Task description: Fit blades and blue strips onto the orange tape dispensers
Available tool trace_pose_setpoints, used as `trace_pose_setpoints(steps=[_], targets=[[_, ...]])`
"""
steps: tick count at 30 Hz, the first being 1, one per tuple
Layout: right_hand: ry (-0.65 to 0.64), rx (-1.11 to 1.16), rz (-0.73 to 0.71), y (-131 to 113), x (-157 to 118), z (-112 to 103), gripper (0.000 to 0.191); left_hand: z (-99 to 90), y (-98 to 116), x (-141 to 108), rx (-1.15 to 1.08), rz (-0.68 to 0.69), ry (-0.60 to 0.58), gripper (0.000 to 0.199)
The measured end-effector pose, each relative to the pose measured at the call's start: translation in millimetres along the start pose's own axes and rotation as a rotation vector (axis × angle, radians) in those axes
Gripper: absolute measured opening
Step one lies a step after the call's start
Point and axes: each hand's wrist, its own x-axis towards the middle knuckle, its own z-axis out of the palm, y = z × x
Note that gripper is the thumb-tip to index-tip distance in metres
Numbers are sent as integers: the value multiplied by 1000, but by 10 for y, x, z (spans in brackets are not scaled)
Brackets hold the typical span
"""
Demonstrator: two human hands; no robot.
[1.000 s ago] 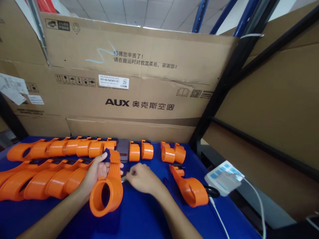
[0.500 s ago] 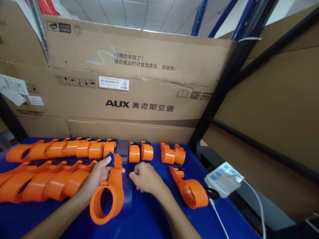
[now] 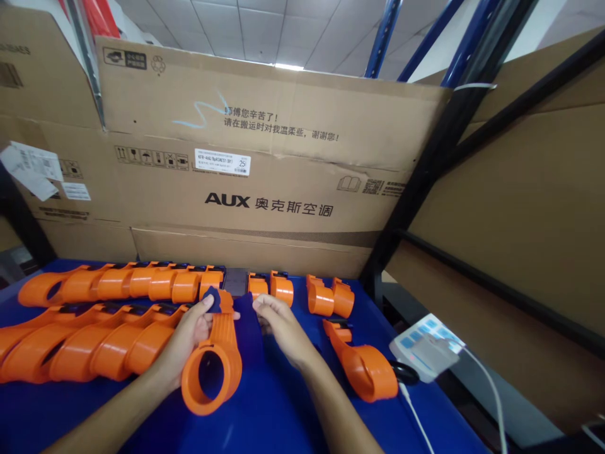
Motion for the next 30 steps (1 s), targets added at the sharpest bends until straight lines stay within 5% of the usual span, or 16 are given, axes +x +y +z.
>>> trace_pose_setpoints(steps=[5, 9, 12, 20, 30], targets=[[41, 233, 101, 118, -1, 74, 34, 17, 30, -23, -24, 29, 21, 53], [-86, 326, 157, 75, -24, 115, 33, 78, 25, -41, -56, 91, -15, 50], [-152, 343, 97, -11, -43, 107, 30, 90, 13, -49, -31, 152, -15, 45], [-9, 68, -253, -56, -36, -68, 35, 57, 3, -26, 44, 233, 88, 48], [-53, -74, -289, -1, -21, -63, 37, 108, 41, -77, 23, 197, 83, 53]])
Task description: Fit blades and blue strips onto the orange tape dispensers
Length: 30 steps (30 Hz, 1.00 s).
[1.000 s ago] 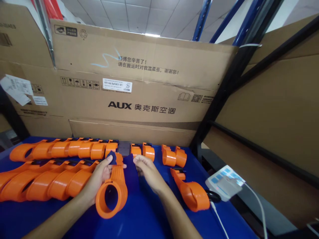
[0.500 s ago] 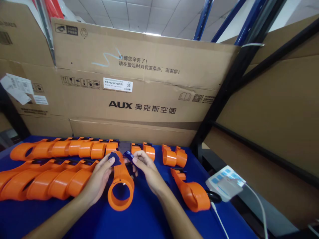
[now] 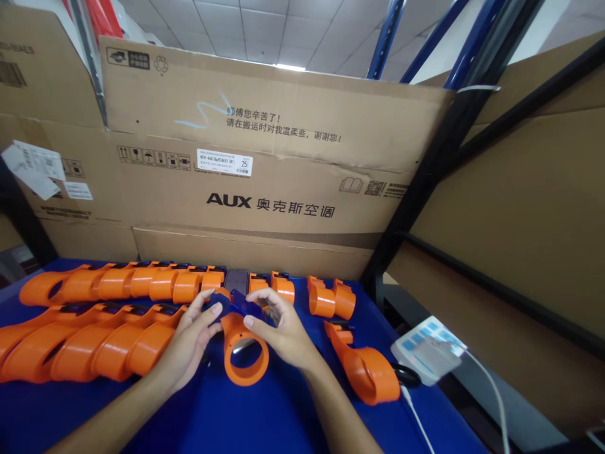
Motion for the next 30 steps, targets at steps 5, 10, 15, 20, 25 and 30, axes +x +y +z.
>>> trace_pose_setpoints(steps=[5, 10, 15, 20, 25, 30], targets=[[6, 2, 10, -8, -2, 13, 36, 5, 7, 0, 4, 7, 13, 56], [-49, 57, 35, -72, -34, 29, 35, -12, -6, -15, -41, 60, -11, 56], [-104, 16, 52, -124, -81, 37, 46, -61, -26, -11, -79, 91, -58, 63], [-108, -26, -51, -137, -96, 56, 54, -96, -47, -19, -120, 103, -138, 62], [34, -323, -262, -150, -113, 63, 65, -113, -31, -19, -56, 191, -223, 60], [69, -690, -465, -76, -136, 64, 75, -53, 92, -78, 198, 285, -172, 54]])
